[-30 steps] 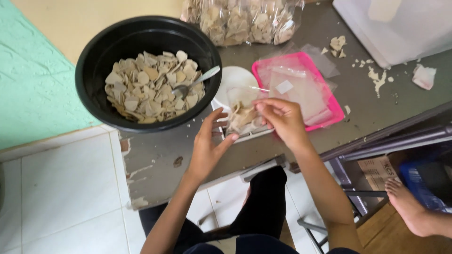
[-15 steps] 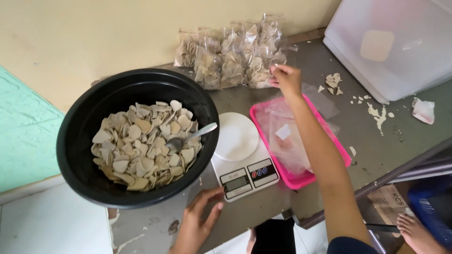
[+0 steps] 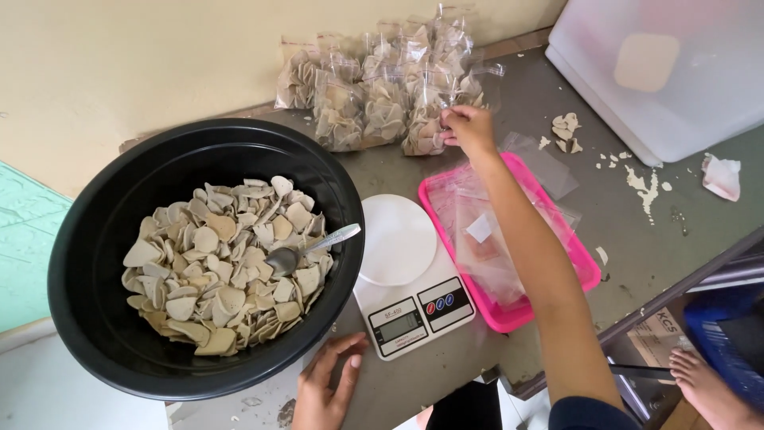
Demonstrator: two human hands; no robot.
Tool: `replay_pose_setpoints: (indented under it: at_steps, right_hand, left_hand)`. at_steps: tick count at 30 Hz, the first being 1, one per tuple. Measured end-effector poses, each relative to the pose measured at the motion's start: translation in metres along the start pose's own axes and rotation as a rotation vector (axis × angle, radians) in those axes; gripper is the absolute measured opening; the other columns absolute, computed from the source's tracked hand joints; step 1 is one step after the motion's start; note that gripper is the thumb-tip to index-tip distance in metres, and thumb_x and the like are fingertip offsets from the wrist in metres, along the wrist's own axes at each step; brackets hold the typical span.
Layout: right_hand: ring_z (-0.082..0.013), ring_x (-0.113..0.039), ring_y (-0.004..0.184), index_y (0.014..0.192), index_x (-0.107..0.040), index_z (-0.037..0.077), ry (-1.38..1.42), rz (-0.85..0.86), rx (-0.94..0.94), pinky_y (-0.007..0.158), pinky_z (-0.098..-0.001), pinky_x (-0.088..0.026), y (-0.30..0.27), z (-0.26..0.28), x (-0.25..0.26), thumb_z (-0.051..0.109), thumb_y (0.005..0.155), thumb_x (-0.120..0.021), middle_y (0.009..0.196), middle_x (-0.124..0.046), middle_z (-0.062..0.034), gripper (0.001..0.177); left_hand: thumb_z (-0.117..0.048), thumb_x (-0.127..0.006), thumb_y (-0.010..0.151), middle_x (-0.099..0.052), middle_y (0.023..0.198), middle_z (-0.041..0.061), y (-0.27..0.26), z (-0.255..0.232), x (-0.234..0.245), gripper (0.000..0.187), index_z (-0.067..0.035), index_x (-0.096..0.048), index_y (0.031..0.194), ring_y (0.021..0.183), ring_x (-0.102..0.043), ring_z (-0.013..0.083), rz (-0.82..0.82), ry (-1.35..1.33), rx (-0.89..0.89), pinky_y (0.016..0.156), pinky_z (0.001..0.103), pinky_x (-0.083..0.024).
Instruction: Packaging dried food items into small plastic bags using a spoon and a digital scale.
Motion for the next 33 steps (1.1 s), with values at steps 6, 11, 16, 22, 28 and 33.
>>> replay_pose_setpoints:
  at_steps: [6, 11, 16, 22, 28, 33]
  right_hand:
    - [-0.0143, -0.075, 0.068, 0.110, -0.074, 0.004, 0.035, -0.013, 0.060, 0.065, -0.0226, -0.066, 0.001, -0.004, 0.000, 0.013, 0.097, -0.065, 0.095, -0.077, -0.0098, 0.018]
    - [-0.0152, -0.076, 0.072, 0.106, -0.076, 0.002, 0.107, -0.114, 0.182, 0.068, -0.0225, -0.068, 0.004, -0.009, 0.010, 0.010, 0.096, -0.068, 0.092, -0.078, -0.0101, 0.015]
    - [-0.0186, -0.078, 0.074, 0.106, -0.076, 0.002, 0.170, -0.179, 0.184, 0.073, -0.0252, -0.070, -0.002, -0.010, 0.012, 0.011, 0.095, -0.068, 0.098, -0.078, -0.0115, 0.017]
    - [-0.0161, -0.077, 0.074, 0.108, -0.076, 0.003, 0.045, -0.189, 0.237, 0.071, -0.0248, -0.069, -0.002, -0.009, 0.011, 0.008, 0.096, -0.067, 0.090, -0.078, -0.0087, 0.016]
    - [-0.0131, -0.073, 0.078, 0.120, -0.070, 0.006, 0.025, -0.163, 0.215, 0.068, -0.0240, -0.067, -0.006, -0.009, 0.009, 0.008, 0.096, -0.066, 0.095, -0.073, -0.0042, 0.024]
    - [-0.0147, -0.074, 0.078, 0.125, -0.067, 0.004, -0.009, -0.156, 0.260, 0.068, -0.0243, -0.069, -0.006, -0.009, 0.013, 0.007, 0.097, -0.066, 0.099, -0.072, -0.0062, 0.028]
  left_hand:
    - [-0.034, -0.055, 0.098, -0.081, 0.110, 0.006, -0.001, 0.006, 0.001, 0.036, -0.010, -0.072, 0.119, 0.102, -0.079, 0.0200, -0.008, -0.010, 0.048, 0.086, 0.032, -0.058]
    - [-0.036, -0.054, 0.098, -0.082, 0.108, 0.004, -0.002, 0.002, 0.003, 0.037, -0.012, -0.073, 0.119, 0.099, -0.080, 0.0177, -0.021, -0.001, 0.068, 0.084, 0.031, -0.059]
    - [-0.034, -0.054, 0.098, -0.082, 0.106, 0.005, -0.001, 0.000, 0.004, 0.037, -0.010, -0.073, 0.118, 0.098, -0.080, 0.0176, -0.032, -0.015, 0.068, 0.085, 0.031, -0.060]
    - [-0.034, -0.054, 0.098, -0.083, 0.104, 0.005, 0.000, 0.001, 0.004, 0.036, -0.010, -0.074, 0.117, 0.097, -0.080, 0.0167, -0.045, -0.024, 0.054, 0.084, 0.030, -0.059]
    - [-0.038, -0.052, 0.099, -0.083, 0.105, 0.003, -0.001, 0.004, 0.004, 0.039, -0.011, -0.073, 0.117, 0.097, -0.080, 0.0169, -0.040, 0.012, 0.028, 0.084, 0.030, -0.060]
    - [-0.037, -0.053, 0.098, -0.083, 0.106, 0.004, -0.001, 0.005, 0.004, 0.038, -0.011, -0.074, 0.117, 0.099, -0.081, 0.0170, -0.031, -0.002, 0.074, 0.086, 0.031, -0.060]
Point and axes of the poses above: each hand's wrist, its own y-axis towards the middle knuckle, its own x-axis out of the back of the hand, z = x × y, the point moved 6 cm from there along y, towards the middle knuckle
